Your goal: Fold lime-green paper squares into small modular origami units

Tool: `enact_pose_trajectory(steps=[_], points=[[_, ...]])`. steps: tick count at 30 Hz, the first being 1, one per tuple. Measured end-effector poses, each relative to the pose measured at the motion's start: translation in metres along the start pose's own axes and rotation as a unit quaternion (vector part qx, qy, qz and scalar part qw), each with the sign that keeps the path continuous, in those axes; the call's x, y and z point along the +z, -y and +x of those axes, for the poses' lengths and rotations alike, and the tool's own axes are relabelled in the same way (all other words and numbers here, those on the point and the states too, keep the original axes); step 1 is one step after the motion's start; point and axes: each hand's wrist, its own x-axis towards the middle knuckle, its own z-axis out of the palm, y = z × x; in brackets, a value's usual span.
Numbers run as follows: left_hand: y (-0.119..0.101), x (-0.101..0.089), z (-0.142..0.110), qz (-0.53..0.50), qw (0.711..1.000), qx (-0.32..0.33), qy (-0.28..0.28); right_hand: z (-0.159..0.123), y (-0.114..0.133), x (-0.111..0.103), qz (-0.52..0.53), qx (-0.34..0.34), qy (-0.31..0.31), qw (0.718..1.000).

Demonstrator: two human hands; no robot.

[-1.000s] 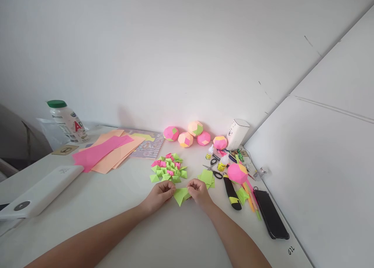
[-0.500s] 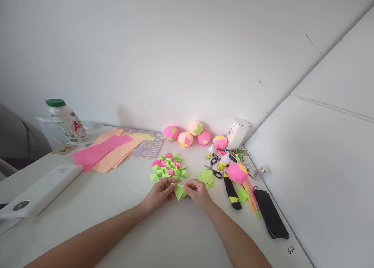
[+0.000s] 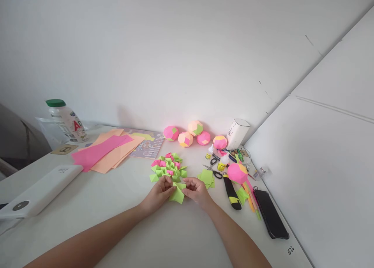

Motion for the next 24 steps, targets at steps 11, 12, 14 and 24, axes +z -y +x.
enact_pose_trajectory(steps=[11,12,14,24], points=[[0.006,-0.0074,-0.0012,0.143,0.984,0.069,0.075,0.0006,-0.0013,-0.0027,-0.042,-0.02,0.028,0.999],[0.0065,-0.0075,-0.0011,0.148,0.984,0.065,0.071,0.0001,-0.0004,-0.0026,-0.05,-0.021,0.026,0.998],[0.0072,-0.0075,-0.0013,0.151,0.985,0.058,0.058,-0.0009,0.0012,-0.0022,-0.061,-0.018,0.02,0.998],[0.0077,-0.0068,-0.0021,0.178,0.982,0.049,0.03,-0.0002,-0.0044,-0.0015,-0.062,0.001,0.029,0.998]])
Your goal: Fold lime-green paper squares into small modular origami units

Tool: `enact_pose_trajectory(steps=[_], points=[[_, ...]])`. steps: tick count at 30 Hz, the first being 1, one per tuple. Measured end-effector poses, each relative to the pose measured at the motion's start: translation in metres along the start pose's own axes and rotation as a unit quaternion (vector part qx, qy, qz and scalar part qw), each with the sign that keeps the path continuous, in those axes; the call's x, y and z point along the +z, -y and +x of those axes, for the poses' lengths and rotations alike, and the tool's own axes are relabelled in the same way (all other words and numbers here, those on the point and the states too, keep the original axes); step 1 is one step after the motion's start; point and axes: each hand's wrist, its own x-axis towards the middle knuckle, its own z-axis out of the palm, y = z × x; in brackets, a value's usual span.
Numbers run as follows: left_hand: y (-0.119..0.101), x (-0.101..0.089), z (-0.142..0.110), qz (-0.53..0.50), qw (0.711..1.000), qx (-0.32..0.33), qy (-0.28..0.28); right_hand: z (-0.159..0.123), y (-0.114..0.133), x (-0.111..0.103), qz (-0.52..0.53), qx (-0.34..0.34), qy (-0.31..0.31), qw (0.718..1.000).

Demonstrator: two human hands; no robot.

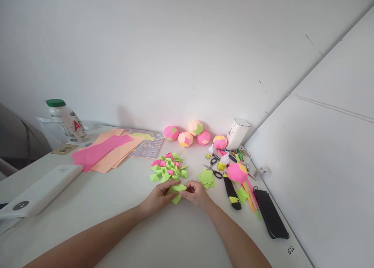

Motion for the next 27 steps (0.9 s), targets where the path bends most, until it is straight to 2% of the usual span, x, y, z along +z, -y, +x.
enact_pose_trajectory(steps=[10,16,23,27], points=[[-0.004,0.002,0.0,-0.016,1.0,-0.007,-0.014,-0.003,0.012,0.002,-0.023,-0.021,-0.011,0.999],[-0.009,0.003,-0.001,0.048,0.998,0.008,-0.033,-0.005,0.011,0.004,-0.033,-0.057,-0.033,0.997],[-0.02,0.001,-0.001,0.084,0.996,0.011,-0.01,-0.003,0.006,0.005,0.015,-0.064,-0.052,0.997],[-0.019,0.0,-0.001,0.092,0.996,0.017,-0.004,-0.002,0.005,0.004,-0.007,-0.062,-0.052,0.997]])
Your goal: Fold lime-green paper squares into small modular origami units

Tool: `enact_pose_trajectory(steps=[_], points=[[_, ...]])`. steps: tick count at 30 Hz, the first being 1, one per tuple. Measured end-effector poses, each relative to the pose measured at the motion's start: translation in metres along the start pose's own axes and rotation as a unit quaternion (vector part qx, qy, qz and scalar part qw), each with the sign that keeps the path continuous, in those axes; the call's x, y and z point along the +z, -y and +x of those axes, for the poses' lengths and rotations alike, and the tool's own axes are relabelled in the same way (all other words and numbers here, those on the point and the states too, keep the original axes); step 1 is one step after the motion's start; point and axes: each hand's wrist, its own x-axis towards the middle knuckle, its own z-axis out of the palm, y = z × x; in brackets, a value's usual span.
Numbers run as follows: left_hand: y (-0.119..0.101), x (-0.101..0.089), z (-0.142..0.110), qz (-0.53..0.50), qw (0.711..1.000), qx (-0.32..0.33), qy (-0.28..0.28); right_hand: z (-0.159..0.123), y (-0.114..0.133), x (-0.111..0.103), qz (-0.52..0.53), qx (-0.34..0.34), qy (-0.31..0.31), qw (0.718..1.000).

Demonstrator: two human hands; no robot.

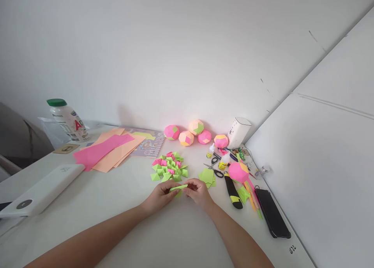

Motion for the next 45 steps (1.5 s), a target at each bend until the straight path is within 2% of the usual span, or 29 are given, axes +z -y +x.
enact_pose_trajectory(steps=[10,36,45], points=[[0.008,0.001,0.0,-0.006,1.0,0.003,0.014,0.001,-0.001,-0.001,-0.005,-0.007,0.0,1.0],[0.002,0.0,0.0,-0.023,1.0,-0.003,0.012,0.002,0.015,-0.003,0.029,0.028,0.0,0.999],[0.004,0.0,0.0,-0.018,1.0,-0.01,0.015,-0.007,0.014,0.002,-0.004,-0.019,0.02,1.0]])
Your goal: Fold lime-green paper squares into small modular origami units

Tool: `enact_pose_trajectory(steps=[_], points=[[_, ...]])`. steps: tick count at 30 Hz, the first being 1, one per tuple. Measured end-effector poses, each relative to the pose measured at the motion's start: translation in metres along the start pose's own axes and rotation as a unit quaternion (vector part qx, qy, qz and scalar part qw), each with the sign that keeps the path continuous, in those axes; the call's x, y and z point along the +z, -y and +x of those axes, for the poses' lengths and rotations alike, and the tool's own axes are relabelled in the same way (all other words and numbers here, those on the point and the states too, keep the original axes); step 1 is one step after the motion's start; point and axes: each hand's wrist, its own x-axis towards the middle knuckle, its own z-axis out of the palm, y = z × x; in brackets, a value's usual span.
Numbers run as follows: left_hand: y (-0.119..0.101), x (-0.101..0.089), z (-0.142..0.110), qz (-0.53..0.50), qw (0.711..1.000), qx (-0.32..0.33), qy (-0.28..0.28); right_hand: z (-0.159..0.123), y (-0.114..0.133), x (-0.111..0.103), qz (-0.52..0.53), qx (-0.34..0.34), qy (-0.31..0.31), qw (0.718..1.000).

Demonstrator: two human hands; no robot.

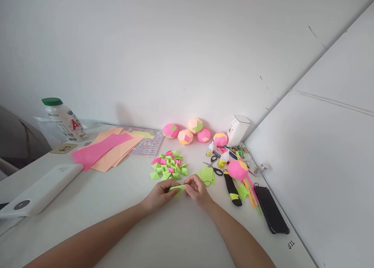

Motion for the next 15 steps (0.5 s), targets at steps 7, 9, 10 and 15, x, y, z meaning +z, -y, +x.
enact_pose_trajectory(steps=[7,9,10,15], points=[[0.007,0.003,0.001,-0.041,0.999,-0.006,-0.004,0.001,-0.013,0.001,-0.075,-0.034,-0.011,0.997],[0.009,0.003,0.002,-0.059,0.998,-0.024,-0.025,0.002,-0.014,0.001,-0.069,-0.04,-0.019,0.997],[0.009,0.003,0.002,-0.063,0.997,-0.029,-0.033,0.002,-0.013,0.001,-0.068,-0.041,-0.022,0.997],[0.011,0.002,0.002,-0.086,0.995,-0.032,-0.043,0.002,-0.007,0.001,-0.073,-0.043,-0.03,0.996]])
